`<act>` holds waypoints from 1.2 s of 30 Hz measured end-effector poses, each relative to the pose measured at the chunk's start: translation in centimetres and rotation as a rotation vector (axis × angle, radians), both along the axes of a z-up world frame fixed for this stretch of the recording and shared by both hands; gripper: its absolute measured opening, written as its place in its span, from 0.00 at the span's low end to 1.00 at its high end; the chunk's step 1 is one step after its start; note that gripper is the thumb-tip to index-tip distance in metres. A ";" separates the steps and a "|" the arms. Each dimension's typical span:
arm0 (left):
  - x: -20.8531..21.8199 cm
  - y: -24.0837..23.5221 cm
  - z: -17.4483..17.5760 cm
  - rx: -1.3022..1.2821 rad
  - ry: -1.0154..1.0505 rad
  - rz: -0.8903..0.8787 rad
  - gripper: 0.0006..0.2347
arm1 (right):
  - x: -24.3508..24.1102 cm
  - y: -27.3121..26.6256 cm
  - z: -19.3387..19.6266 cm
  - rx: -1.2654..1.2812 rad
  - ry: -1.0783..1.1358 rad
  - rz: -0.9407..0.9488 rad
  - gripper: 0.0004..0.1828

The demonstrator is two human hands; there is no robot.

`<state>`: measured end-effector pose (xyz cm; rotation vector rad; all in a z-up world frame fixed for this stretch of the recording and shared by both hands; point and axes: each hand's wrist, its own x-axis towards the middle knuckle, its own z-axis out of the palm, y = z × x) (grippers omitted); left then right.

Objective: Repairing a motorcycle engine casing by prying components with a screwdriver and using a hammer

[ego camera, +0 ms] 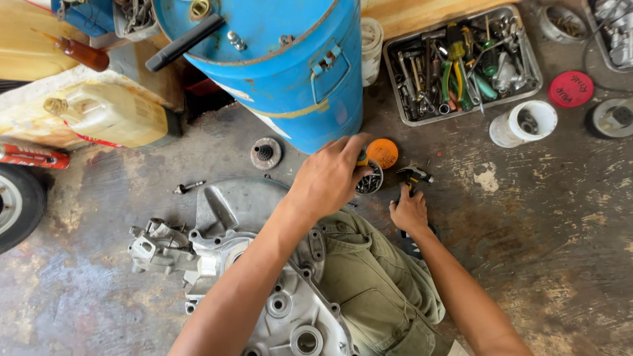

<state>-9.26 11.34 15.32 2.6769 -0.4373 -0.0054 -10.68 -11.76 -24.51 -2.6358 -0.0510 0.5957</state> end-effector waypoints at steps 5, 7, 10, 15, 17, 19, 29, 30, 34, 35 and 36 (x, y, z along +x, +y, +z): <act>-0.9 1.1 -0.6 -0.033 -0.019 -0.012 0.15 | 2.7 1.7 14.4 0.253 -0.105 0.048 0.20; -1.5 1.4 0.1 -0.049 -0.066 -0.026 0.16 | 2.5 3.1 23.9 0.555 -0.210 -0.002 0.16; -3.0 2.0 2.4 -0.125 -0.100 -0.020 0.16 | 1.7 5.4 32.6 1.113 -0.107 0.209 0.30; -6.6 4.9 8.3 -0.376 -0.355 0.108 0.18 | -0.2 10.6 40.8 1.015 -0.622 0.406 0.28; -8.5 6.6 11.0 -0.416 -0.379 0.216 0.17 | -1.5 11.3 43.3 1.148 -0.515 0.387 0.30; -10.0 8.9 11.4 -0.462 -0.399 0.321 0.16 | -2.6 12.2 44.2 1.265 -0.391 0.361 0.34; -14.3 16.0 -0.1 -0.100 -0.156 0.777 0.20 | -6.1 17.3 41.4 1.300 -0.294 0.585 0.33; -14.4 16.2 -0.6 -0.120 -0.098 0.804 0.21 | -6.2 17.5 41.1 1.297 -0.287 0.596 0.32; -14.7 16.2 0.4 -0.226 -0.052 0.802 0.20 | -6.2 18.4 41.0 1.266 -0.317 0.627 0.31; -14.8 16.3 0.4 -0.275 -0.009 0.790 0.22 | -5.9 18.8 40.7 1.323 -0.379 0.664 0.32; -14.9 16.5 0.3 -0.324 0.035 0.777 0.25 | -5.7 19.2 40.4 1.380 -0.441 0.701 0.32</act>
